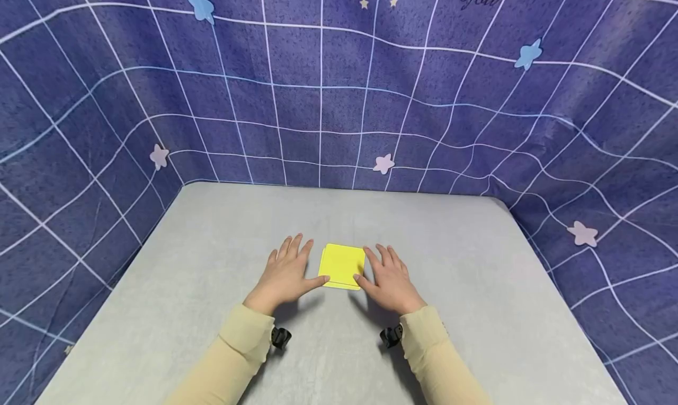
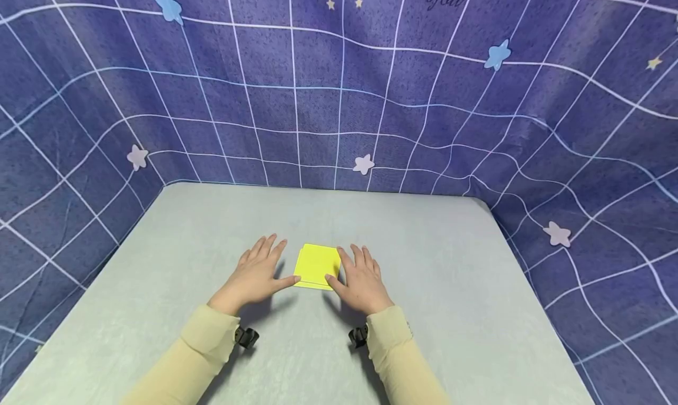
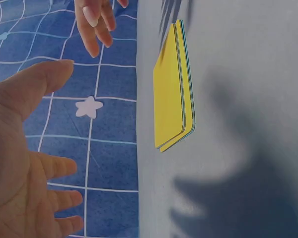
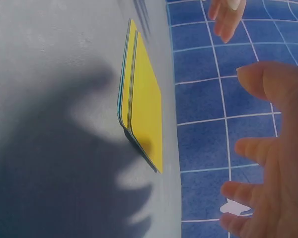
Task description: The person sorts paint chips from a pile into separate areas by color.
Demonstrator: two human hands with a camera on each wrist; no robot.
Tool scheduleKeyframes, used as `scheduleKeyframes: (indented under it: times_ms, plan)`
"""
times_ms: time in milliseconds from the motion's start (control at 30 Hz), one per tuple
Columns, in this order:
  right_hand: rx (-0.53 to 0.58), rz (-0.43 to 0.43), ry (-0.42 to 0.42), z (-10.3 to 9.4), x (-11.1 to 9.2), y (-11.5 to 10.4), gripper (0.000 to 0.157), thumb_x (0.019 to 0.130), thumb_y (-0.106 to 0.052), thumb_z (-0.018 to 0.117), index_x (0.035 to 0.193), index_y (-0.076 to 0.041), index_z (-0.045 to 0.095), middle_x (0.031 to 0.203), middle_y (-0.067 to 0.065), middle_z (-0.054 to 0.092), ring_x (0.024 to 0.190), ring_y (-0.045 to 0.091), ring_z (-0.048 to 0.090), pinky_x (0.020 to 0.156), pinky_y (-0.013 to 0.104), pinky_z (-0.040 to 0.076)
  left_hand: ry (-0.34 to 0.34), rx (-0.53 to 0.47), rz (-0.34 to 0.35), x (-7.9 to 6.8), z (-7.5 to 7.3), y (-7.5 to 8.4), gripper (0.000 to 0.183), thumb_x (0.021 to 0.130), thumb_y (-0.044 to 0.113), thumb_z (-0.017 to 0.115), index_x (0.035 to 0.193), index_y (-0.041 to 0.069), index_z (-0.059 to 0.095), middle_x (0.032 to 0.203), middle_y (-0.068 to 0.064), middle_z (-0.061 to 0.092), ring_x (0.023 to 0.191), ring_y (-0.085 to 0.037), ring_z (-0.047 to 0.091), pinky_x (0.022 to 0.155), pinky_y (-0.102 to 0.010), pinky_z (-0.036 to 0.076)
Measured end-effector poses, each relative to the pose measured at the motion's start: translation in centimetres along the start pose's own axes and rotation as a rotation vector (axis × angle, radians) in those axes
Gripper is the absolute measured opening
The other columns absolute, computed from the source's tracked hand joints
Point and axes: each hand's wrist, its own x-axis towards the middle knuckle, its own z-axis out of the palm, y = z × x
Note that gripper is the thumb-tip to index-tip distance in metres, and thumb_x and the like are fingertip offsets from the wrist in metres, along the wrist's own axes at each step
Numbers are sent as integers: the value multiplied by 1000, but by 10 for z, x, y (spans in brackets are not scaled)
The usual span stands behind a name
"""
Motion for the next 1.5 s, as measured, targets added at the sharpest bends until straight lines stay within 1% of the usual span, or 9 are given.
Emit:
scheduleKeyframes:
  times_ms: [167,333,500,733,900,1000,1067,1200,1500]
  plan:
    - [-9,1,-16,1,3,3,70,103,-44,59,159,-7,39,161,29,30,150,53,19,115,70,21,-32,5,4,5,0,0,96,92,60,69,160,2,35,166,-25,23,154,-46,15,117,-69,19]
    - [-33,-2,-64,5,9,5,72,102,-46,60,159,-7,40,161,27,31,150,51,21,115,70,23,-117,26,73,16,6,3,98,91,62,68,161,4,33,166,-24,23,153,-46,17,117,-68,22]
    - [-23,-2,-132,10,15,6,78,100,-50,62,160,-7,37,164,26,27,151,50,19,116,69,22,-164,63,125,25,13,5,99,90,65,68,161,5,35,166,-23,25,153,-45,20,116,-66,25]
    - [-47,-1,-182,15,27,8,83,98,-53,64,161,-8,36,165,26,25,151,50,19,116,68,22,-207,116,145,40,24,4,101,88,64,71,161,5,34,167,-21,24,153,-43,20,117,-64,25]
    - [-74,4,-253,17,34,13,93,92,-55,71,161,-6,34,165,27,23,151,49,20,118,66,22,-295,121,138,52,33,1,103,86,59,78,161,6,34,168,-18,25,153,-41,22,118,-61,26]
    - [-87,5,-301,20,35,15,94,91,-55,74,161,-6,35,165,27,22,152,47,20,119,64,22,-346,102,129,55,39,-1,102,87,58,77,162,6,33,168,-17,23,153,-40,21,118,-60,26]
    - [-87,10,-320,22,36,17,91,91,-54,74,160,-6,37,166,27,21,152,45,20,119,63,22,-357,100,128,57,42,-2,101,88,59,76,162,6,33,169,-17,22,153,-40,22,118,-60,27]
    - [-74,5,-305,22,38,19,85,92,-49,76,157,-5,42,166,25,21,153,43,20,120,62,21,-340,116,143,60,43,-3,98,88,59,76,161,6,36,168,-17,23,152,-39,25,117,-60,29]
    - [-74,2,-283,21,41,20,80,91,-49,77,154,-9,49,164,17,34,152,39,25,116,65,22,-337,101,181,72,38,-11,97,86,58,78,159,6,40,167,-18,27,150,-37,31,117,-59,30]
